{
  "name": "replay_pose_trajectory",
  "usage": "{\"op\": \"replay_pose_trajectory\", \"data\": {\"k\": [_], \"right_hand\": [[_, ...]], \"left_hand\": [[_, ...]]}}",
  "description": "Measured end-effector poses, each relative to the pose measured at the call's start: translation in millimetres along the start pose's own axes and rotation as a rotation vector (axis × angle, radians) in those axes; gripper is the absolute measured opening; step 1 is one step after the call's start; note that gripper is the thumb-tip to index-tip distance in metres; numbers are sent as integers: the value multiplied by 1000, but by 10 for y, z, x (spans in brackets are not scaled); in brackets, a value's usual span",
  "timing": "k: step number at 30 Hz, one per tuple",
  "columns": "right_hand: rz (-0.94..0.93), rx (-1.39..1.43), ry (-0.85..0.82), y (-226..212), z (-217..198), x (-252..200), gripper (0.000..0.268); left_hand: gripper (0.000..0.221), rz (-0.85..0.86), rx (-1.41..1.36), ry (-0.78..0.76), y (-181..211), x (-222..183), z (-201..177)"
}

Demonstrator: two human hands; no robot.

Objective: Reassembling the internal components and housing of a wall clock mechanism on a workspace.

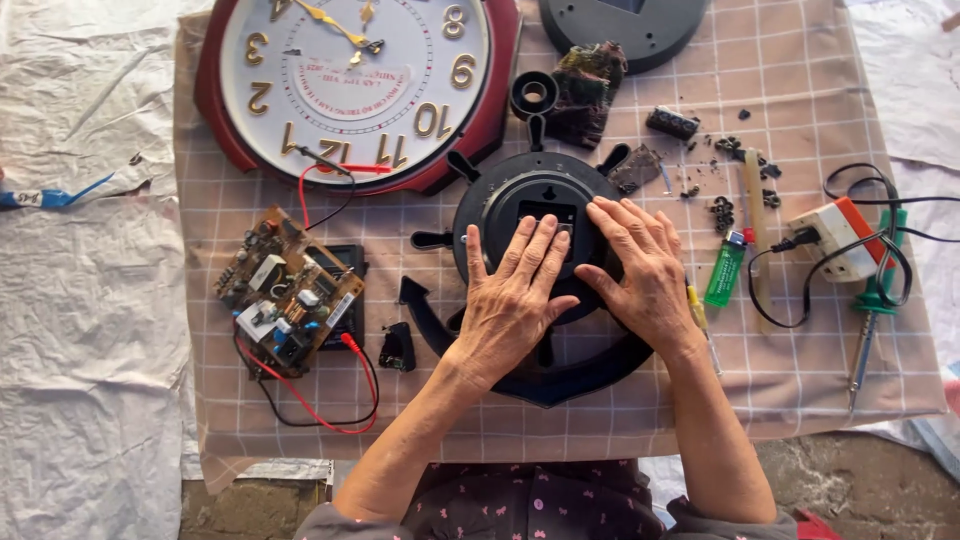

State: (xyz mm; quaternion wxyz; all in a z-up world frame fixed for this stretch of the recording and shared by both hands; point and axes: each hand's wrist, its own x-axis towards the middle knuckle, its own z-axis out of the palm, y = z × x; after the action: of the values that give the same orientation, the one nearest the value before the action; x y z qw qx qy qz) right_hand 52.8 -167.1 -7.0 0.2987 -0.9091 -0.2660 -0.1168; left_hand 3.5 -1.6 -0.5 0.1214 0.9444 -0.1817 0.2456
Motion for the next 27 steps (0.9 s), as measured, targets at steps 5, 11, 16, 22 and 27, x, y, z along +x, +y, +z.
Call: {"op": "replay_pose_trajectory", "data": {"k": [5,11,16,22,27], "right_hand": [[-8,-33,-3,0,20,7,59],[-11,26,20,-8,-20,16,57],[-13,190,156,-59,-361,-75,44],[212,68,257,74,-523,-774,28],[343,-63,288,71,-427,-1175,29]], "left_hand": [[51,11,-2,40,1,52,49],[51,38,41,45,-23,50,110],[54,38,12,47,-20,-21,88],[53,-73,-44,66,-29,-314,-291],[47,-238,-116,208,-43,-695,-424]]}}
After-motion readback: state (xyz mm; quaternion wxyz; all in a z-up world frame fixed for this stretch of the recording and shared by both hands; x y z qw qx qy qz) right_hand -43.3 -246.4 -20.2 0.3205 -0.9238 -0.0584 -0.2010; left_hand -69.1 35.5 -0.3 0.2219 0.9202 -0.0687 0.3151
